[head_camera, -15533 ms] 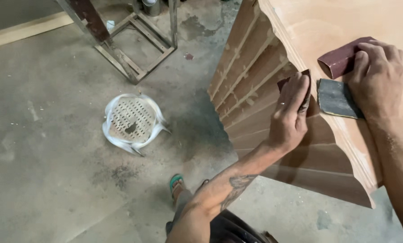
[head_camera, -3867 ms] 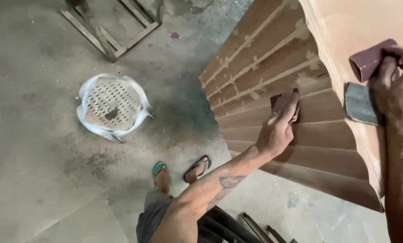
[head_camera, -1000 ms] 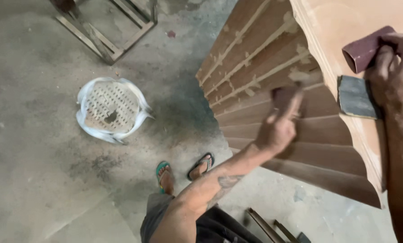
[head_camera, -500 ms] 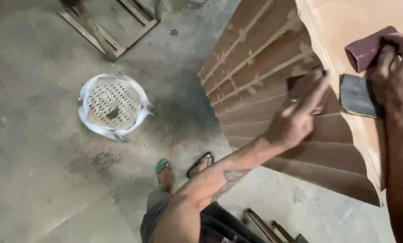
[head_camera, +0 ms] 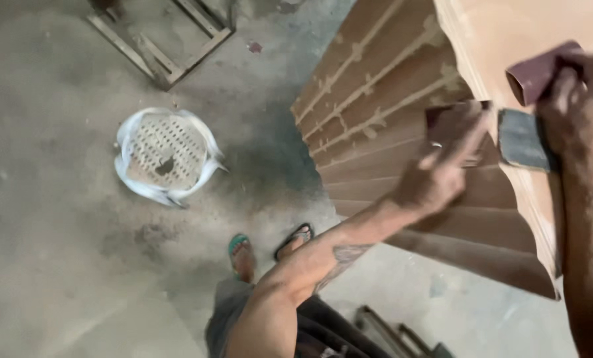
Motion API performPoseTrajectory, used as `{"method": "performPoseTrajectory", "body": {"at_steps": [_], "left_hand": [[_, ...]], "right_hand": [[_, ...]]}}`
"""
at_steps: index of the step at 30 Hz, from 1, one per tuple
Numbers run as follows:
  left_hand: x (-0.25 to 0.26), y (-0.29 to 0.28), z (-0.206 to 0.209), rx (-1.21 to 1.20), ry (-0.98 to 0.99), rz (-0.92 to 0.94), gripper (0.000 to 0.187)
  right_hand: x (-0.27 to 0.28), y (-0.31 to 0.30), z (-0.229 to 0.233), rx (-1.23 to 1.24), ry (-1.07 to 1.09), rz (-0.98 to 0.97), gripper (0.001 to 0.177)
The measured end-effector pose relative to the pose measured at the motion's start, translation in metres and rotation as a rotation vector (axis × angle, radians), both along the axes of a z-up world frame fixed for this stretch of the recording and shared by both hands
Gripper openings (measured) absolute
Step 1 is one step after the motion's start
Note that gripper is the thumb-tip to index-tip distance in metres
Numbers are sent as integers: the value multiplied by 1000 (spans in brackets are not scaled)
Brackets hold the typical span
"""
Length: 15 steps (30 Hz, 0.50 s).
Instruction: The person sands the surface of a wooden furniture component using pieces of sandpaper by hand.
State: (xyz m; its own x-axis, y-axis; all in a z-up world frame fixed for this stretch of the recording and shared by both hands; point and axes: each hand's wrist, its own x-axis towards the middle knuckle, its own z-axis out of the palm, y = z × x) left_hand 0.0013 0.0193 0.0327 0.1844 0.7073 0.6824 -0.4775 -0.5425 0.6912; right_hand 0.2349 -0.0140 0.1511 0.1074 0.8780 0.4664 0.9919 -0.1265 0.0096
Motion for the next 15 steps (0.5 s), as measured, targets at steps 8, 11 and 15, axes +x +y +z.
{"method": "performPoseTrajectory", "body": {"at_steps": [8,11,15], "left_hand": [[-6,-3,-4,41,169,57,78],[-3,1,-24,3,93,78,55],[1,-1,4,11,138,-66,97]], "right_hand": [[-4,-9,1,-11,-155,3,24],[-11,-1,6,11,-109,-51,27],[-5,-2,-6,29,79,1,26]]}}
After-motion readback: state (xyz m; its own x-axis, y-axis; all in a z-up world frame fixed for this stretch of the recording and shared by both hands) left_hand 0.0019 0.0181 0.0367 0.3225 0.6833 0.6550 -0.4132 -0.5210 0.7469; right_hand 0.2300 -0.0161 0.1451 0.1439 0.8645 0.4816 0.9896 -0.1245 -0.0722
